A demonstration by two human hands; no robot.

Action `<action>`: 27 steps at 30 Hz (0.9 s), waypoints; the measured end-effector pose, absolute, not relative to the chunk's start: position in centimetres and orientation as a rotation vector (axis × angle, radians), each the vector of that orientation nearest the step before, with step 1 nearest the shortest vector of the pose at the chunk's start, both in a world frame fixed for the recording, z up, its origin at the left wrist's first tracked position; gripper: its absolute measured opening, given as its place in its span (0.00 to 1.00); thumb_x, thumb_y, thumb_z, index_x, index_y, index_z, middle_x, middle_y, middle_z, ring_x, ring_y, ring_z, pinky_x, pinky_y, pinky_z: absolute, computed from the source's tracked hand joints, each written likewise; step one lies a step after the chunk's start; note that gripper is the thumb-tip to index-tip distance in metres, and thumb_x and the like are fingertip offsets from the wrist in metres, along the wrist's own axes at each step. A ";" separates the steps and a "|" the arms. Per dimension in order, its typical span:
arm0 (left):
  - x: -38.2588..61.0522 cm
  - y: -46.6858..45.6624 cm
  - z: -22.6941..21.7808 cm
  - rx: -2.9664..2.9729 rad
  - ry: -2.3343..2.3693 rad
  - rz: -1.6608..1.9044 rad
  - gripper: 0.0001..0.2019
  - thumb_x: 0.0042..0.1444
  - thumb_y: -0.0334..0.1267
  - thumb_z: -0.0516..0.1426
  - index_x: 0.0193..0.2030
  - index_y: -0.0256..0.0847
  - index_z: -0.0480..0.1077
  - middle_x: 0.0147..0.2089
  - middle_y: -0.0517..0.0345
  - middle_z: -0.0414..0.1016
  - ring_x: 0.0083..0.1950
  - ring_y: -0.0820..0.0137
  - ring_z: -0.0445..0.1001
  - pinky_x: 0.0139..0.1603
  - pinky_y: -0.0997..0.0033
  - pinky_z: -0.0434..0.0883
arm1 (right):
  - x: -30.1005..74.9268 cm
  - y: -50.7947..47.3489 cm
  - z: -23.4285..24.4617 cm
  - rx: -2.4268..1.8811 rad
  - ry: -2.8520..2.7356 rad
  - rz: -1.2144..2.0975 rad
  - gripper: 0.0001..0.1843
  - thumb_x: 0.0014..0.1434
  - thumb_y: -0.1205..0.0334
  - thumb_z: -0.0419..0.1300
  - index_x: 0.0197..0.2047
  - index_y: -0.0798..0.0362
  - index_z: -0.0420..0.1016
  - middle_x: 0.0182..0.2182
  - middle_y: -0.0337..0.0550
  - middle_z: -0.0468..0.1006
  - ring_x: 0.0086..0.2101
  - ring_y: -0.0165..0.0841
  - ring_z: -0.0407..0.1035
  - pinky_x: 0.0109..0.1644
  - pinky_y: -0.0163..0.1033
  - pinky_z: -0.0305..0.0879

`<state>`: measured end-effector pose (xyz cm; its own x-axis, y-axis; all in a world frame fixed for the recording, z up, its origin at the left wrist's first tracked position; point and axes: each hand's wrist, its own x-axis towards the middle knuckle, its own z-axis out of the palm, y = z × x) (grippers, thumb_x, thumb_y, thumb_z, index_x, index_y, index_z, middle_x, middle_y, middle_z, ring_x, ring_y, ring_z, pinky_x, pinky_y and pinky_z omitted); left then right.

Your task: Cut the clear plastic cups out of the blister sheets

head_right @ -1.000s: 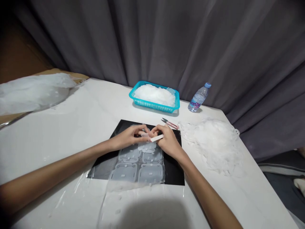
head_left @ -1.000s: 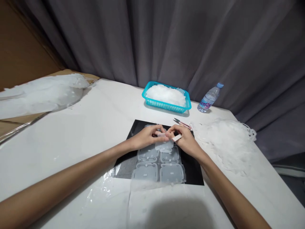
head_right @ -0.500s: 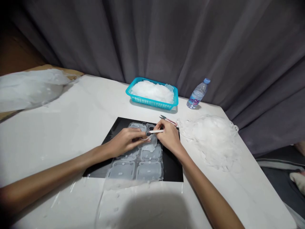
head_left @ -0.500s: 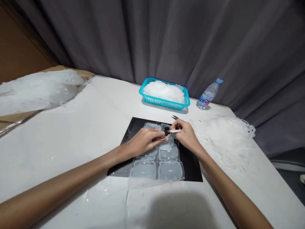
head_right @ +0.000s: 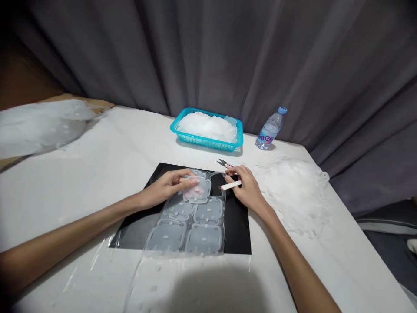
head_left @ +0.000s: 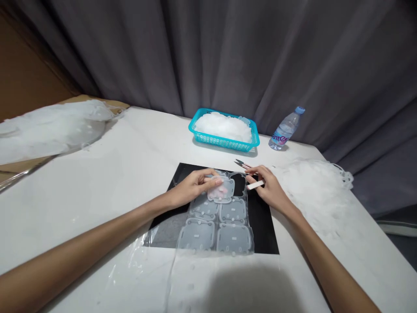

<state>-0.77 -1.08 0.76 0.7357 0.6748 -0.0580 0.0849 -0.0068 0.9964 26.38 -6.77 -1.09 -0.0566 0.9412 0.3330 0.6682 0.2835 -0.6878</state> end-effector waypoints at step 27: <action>-2.0 1.2 1.2 1.233 0.545 0.297 0.40 0.61 0.76 0.48 0.50 0.39 0.78 0.43 0.45 0.85 0.50 0.57 0.81 0.56 0.59 0.72 | 21.6 -9.2 -1.6 -1.370 -1.902 0.606 0.09 0.72 0.59 0.58 0.37 0.48 0.70 0.34 0.41 0.72 0.38 0.37 0.68 0.44 0.42 0.62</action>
